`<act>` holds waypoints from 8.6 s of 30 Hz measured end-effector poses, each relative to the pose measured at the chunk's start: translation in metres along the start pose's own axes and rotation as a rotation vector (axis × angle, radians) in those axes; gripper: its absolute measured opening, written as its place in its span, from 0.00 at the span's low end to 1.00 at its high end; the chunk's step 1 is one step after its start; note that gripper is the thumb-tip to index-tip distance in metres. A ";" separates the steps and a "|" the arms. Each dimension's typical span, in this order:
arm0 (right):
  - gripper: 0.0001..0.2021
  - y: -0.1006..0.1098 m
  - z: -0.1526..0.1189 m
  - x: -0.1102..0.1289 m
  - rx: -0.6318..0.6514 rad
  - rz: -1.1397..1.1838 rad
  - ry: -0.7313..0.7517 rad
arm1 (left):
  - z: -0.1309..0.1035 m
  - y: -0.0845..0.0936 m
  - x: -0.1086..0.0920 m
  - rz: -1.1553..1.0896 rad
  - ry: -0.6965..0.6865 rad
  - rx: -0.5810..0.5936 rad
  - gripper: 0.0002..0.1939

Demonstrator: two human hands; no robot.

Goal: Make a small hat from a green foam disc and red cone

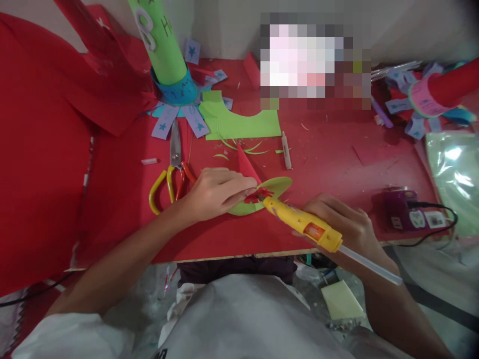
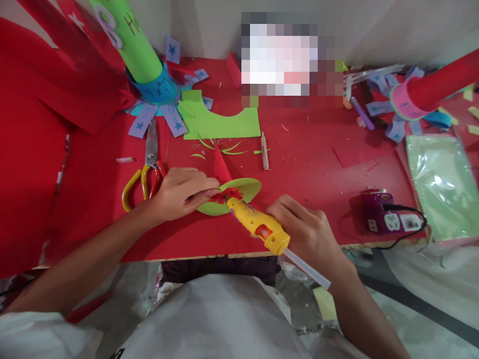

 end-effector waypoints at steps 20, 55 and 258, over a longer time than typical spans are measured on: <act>0.07 0.006 0.004 0.023 -0.045 -0.111 0.067 | -0.002 0.000 0.000 -0.030 -0.010 0.008 0.07; 0.06 0.003 0.004 0.024 0.038 -0.174 0.141 | 0.002 0.005 -0.004 0.005 0.013 0.023 0.05; 0.16 -0.103 0.017 0.042 -0.220 -0.001 -0.095 | 0.007 -0.001 -0.012 -0.064 0.096 0.078 0.06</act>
Point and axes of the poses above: each hand's wrist, its own z-axis towards the middle knuckle, its own y-axis out of the back of the hand, x = y × z, the point moved 1 cm from there along z, towards the middle knuckle, and after that the axes turned 12 degrees about z, right-handed, at the moved point
